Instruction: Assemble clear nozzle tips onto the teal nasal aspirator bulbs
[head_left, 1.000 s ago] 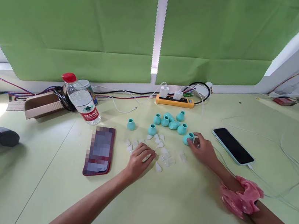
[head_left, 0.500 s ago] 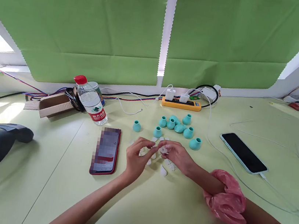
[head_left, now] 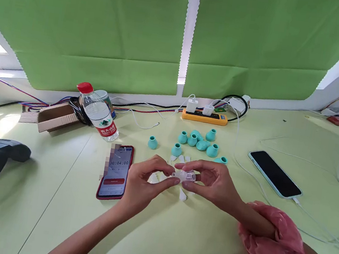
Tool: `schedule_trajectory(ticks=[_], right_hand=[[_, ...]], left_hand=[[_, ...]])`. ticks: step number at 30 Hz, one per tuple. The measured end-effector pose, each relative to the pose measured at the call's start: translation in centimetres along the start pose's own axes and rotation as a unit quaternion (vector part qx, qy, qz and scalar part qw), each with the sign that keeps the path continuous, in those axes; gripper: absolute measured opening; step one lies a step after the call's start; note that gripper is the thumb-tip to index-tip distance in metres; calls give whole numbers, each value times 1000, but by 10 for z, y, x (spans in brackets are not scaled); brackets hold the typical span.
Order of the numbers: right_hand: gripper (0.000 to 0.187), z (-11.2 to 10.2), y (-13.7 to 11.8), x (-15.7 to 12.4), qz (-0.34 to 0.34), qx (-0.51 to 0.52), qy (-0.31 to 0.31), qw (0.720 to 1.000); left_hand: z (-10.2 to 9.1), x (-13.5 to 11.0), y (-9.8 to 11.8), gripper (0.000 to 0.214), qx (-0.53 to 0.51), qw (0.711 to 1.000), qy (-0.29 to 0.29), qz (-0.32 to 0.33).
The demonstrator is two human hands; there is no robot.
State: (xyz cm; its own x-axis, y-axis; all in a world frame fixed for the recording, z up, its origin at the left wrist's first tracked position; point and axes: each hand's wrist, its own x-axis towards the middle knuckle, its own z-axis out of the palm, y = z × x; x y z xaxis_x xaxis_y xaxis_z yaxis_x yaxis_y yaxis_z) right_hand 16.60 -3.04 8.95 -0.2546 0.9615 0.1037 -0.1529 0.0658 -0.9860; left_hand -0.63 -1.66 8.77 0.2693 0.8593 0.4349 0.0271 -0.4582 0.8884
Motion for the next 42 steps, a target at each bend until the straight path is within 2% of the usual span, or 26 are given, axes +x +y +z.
schedule_trajectory(ticks=[3,7,14,18,26,31,34,38,42], right_hand=[[20,-1,2,-1,-30,-33,-10,999],[22,1,2,-1,-29,-50,-28,998],[24,4,-3,-5,-11,-43,-15,999],[24,4,-3,-7,-14,-36,-19,999],[24,5,-4,-9,-32,-52,-8,998],[22,4,-6,-9,-42,-46,-11,998],[19,3,-5,-8,-45,-36,-8,998],[28,0,1,-2,-31,-16,51,998],[28,-4,9,6,-21,-16,60,998]], left_hand=[[1,0,-2,13,13,998,14,62],[3,1,0,21,31,986,9,165],[5,1,0,19,51,981,7,189],[3,-2,-2,26,95,969,13,227],[0,-10,-2,33,223,925,-7,308],[1,-8,0,34,309,872,-21,379],[2,-7,-2,37,349,861,-47,366],[2,-3,-6,45,413,855,-94,299],[1,0,-13,46,436,848,-98,284]])
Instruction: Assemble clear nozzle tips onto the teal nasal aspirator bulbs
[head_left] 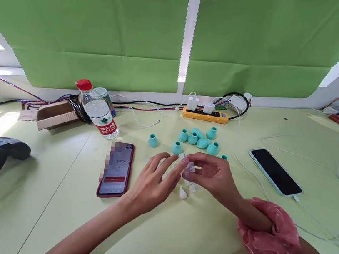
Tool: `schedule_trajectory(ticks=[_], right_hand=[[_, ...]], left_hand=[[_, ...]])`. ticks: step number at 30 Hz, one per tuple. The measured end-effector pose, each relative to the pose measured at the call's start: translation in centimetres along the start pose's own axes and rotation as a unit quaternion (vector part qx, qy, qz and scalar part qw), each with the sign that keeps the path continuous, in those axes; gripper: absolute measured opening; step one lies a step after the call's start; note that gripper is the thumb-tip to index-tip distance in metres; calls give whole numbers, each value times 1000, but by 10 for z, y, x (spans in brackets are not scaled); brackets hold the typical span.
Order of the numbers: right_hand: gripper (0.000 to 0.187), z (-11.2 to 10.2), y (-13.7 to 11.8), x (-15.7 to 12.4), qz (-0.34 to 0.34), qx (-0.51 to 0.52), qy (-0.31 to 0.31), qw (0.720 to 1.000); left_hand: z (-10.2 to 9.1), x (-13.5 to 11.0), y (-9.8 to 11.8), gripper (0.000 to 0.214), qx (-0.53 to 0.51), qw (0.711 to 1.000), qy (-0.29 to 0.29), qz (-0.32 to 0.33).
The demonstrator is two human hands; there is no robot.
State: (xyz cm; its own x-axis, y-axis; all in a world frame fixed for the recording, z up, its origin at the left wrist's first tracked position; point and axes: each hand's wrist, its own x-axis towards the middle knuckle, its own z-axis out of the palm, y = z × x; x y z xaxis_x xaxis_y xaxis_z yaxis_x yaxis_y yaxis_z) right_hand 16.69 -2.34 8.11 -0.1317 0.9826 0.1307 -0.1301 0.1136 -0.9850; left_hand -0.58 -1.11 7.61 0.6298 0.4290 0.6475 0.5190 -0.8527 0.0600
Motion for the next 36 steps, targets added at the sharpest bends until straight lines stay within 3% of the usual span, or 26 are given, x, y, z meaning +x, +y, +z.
schedule_trajectory(ticks=[3,7,9,12,15,17,21,24,28,31,33,36], right_hand=[[24,-1,5,3,-10,-3,-12,1000],[18,1,7,5,-41,-18,-20,999],[15,2,7,4,-74,-53,-14,996],[13,4,7,3,-130,-120,-11,984],[13,4,7,1,-185,-186,-10,965],[11,5,7,0,-212,-216,-9,953],[11,6,7,0,-242,-250,-7,937],[13,7,7,1,-268,-271,-8,924],[16,6,9,0,-302,-287,-10,909],[16,6,10,0,-315,-297,-4,902],[15,6,10,1,-313,-300,2,901],[15,5,10,1,-314,-301,3,901]], left_hand=[[2,-3,-3,42,34,999,8,14],[1,-5,-5,33,149,984,33,92],[0,-5,-6,30,155,980,47,119],[3,-6,-8,29,71,990,75,101],[9,-6,-8,31,-69,991,110,24],[13,-7,-6,31,-160,978,132,-31],[16,-5,0,22,-284,938,166,-105],[13,-3,5,14,-372,893,147,-207],[8,2,7,12,-527,768,87,-353],[7,5,5,17,-597,690,48,-406],[6,6,4,18,-611,676,41,-409],[5,6,4,17,-610,681,44,-404]])
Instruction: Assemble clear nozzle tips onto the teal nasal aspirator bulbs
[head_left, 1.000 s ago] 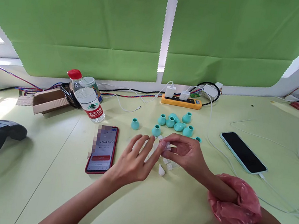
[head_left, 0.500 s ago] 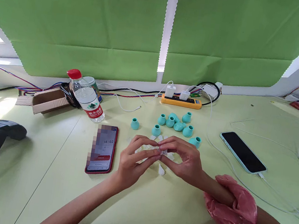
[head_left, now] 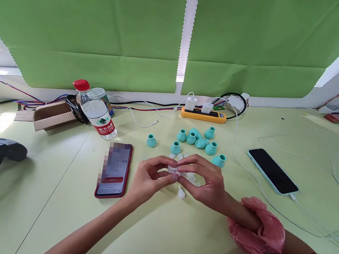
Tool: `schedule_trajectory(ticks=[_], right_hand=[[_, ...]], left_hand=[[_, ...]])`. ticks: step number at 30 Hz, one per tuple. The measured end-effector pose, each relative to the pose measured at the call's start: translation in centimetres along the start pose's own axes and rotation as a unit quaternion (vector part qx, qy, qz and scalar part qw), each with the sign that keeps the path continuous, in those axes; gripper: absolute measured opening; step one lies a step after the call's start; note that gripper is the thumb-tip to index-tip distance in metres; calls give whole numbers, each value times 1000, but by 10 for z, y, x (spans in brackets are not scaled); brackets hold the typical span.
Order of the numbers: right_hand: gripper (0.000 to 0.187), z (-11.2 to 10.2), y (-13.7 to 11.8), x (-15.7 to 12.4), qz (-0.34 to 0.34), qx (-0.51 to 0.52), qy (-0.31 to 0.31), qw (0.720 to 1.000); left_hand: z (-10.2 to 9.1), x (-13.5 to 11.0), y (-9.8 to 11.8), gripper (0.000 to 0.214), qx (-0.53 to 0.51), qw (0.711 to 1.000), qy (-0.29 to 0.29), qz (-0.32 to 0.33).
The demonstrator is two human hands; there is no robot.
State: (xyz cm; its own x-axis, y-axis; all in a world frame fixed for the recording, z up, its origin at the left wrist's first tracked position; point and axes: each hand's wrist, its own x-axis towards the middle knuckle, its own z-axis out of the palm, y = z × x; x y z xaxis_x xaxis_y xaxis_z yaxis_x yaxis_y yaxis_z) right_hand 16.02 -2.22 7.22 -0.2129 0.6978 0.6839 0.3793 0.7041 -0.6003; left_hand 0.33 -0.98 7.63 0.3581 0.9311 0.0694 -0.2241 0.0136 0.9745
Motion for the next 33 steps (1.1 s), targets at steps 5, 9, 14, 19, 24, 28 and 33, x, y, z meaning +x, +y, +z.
schedule_trajectory(ticks=[5,9,14,19,24,28,33], right_hand=[[15,0,-1,1,-11,7,-4,1000],[15,1,-1,1,-15,19,-1,1000],[16,4,2,-1,-6,41,-9,999],[13,5,2,-3,42,69,-36,996],[18,3,-1,-2,214,154,-51,963],[16,1,-1,1,252,164,-60,952],[15,1,-2,1,254,162,-51,952]], left_hand=[[1,-1,1,19,-9,1000,-6,-11],[-1,-1,2,19,-36,997,-6,-61],[-2,0,1,11,-134,979,-18,-155],[1,0,-3,9,-178,968,-2,-175],[-1,2,-7,9,-220,956,-13,-196],[-3,1,-8,10,-243,944,-22,-220],[0,1,-7,13,-237,946,-17,-220]])
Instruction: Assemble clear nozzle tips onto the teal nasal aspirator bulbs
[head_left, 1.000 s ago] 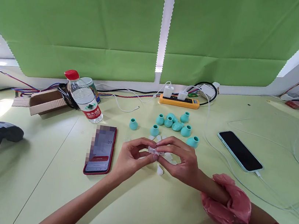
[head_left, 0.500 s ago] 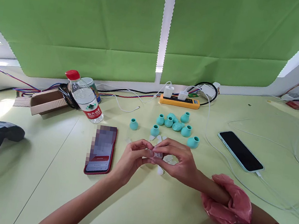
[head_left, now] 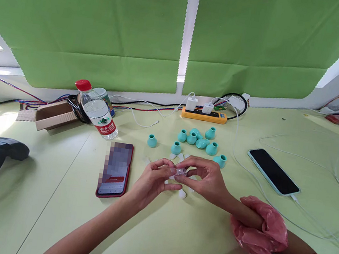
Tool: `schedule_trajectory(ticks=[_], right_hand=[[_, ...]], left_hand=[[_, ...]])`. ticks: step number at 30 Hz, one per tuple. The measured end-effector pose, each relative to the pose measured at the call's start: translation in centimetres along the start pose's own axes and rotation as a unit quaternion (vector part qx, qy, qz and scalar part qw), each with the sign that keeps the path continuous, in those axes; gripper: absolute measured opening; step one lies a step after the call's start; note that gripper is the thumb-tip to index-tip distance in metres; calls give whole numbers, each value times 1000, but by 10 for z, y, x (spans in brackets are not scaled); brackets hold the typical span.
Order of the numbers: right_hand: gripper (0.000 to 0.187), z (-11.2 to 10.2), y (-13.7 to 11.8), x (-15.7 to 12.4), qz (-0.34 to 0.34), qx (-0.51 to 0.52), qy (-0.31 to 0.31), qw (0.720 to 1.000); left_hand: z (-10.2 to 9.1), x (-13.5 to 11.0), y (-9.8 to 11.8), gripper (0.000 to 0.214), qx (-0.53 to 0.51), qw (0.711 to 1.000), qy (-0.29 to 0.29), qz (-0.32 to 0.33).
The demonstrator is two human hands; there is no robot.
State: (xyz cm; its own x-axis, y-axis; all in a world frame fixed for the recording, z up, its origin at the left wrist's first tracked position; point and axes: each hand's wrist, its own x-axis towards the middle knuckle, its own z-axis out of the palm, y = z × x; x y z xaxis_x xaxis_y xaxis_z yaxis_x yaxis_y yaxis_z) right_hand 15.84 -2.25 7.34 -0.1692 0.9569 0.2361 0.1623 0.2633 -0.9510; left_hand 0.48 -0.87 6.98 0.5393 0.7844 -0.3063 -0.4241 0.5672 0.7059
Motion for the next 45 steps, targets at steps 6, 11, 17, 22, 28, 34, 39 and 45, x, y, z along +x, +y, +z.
schedule_trajectory(ticks=[6,11,17,22,28,34,39,45], right_hand=[[14,2,0,-2,-8,1,-4,1000],[15,1,-3,1,14,26,-3,1000],[15,0,1,4,-3,24,-7,1000],[18,-5,4,4,-21,32,6,999],[37,-17,43,34,-68,-150,98,981],[41,-15,99,71,-40,-355,45,933],[17,-15,88,71,-69,-335,57,938],[16,-18,21,41,-67,-138,11,988]], left_hand=[[1,0,-6,15,13,999,12,48],[-1,-1,-6,12,37,999,-17,37],[-3,0,-6,19,74,997,-31,15],[-4,4,-5,23,38,999,-6,11],[-4,6,-2,25,-21,1000,-4,14],[-3,3,3,25,-31,998,-23,46],[-6,2,8,23,12,998,-12,60],[-1,-2,14,33,177,968,59,165]])
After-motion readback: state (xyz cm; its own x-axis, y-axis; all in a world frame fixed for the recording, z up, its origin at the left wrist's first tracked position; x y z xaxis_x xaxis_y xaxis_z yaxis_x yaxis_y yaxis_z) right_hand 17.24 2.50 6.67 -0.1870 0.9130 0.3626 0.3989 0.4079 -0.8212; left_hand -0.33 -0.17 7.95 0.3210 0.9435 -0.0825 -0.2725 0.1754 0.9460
